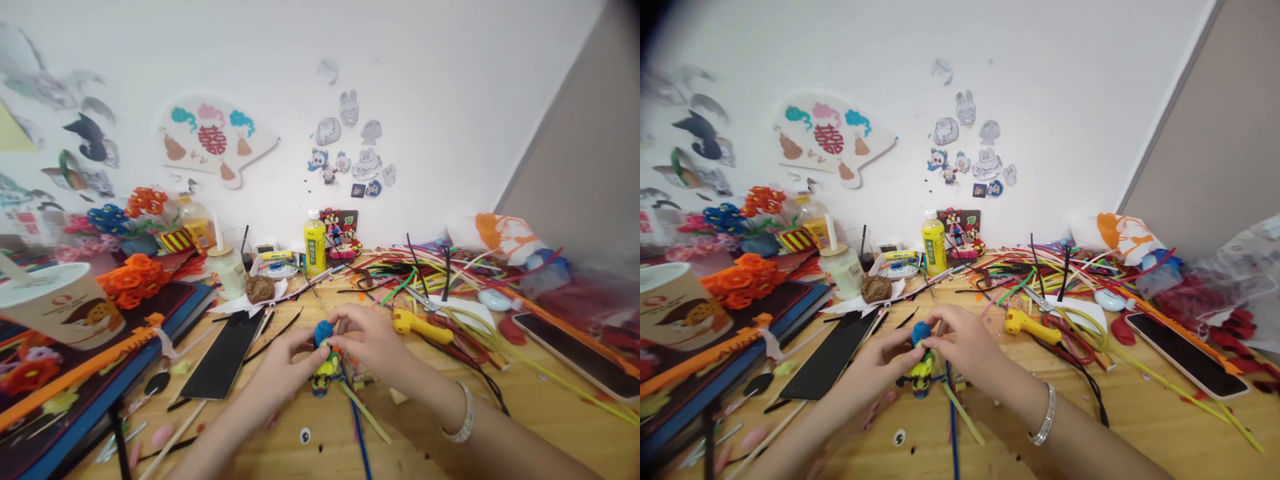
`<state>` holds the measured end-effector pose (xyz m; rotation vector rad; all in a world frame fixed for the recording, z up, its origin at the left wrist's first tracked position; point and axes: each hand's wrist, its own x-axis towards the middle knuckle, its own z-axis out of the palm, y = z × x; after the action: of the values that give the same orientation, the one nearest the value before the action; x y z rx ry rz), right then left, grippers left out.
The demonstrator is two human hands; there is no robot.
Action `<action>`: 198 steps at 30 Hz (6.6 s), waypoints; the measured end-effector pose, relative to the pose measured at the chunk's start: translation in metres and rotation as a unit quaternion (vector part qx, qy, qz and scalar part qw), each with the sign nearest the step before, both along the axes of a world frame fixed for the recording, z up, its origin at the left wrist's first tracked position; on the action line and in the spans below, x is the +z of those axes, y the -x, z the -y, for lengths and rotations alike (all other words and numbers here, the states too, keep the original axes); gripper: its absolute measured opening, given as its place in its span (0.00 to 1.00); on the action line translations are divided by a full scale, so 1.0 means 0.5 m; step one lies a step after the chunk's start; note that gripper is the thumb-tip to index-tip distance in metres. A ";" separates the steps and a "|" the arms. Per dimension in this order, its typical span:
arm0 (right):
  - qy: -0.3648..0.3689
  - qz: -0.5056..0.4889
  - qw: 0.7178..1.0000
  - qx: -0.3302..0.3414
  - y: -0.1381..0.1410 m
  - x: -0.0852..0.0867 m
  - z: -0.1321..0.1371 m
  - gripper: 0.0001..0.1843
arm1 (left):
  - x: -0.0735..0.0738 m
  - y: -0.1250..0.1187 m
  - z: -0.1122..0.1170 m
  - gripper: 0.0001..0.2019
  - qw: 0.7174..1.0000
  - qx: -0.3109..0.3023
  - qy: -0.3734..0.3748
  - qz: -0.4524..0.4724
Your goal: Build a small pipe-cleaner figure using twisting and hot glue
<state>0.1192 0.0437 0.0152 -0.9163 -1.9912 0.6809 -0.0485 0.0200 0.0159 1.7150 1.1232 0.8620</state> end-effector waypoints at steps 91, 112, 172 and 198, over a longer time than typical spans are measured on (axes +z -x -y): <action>0.120 0.035 0.992 0.010 0.032 -0.007 0.013 0.12 | 0.011 0.033 -0.011 0.19 0.987 -0.064 0.144 0.039; 0.023 0.132 0.990 -0.050 0.033 0.009 0.030 0.06 | -0.009 0.030 -0.016 0.17 0.994 -0.049 0.096 0.032; 0.010 0.107 0.994 -0.012 0.030 0.005 0.017 0.07 | -0.018 0.021 -0.012 0.16 0.996 0.010 0.082 0.015; 0.071 0.041 0.997 0.012 0.013 -0.004 0.011 0.06 | -0.020 0.016 -0.015 0.14 0.994 -0.012 0.098 0.040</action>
<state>0.1127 0.0382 0.0134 -1.0219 -2.0491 0.8192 -0.0567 0.0273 0.0058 1.5169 1.0940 0.7728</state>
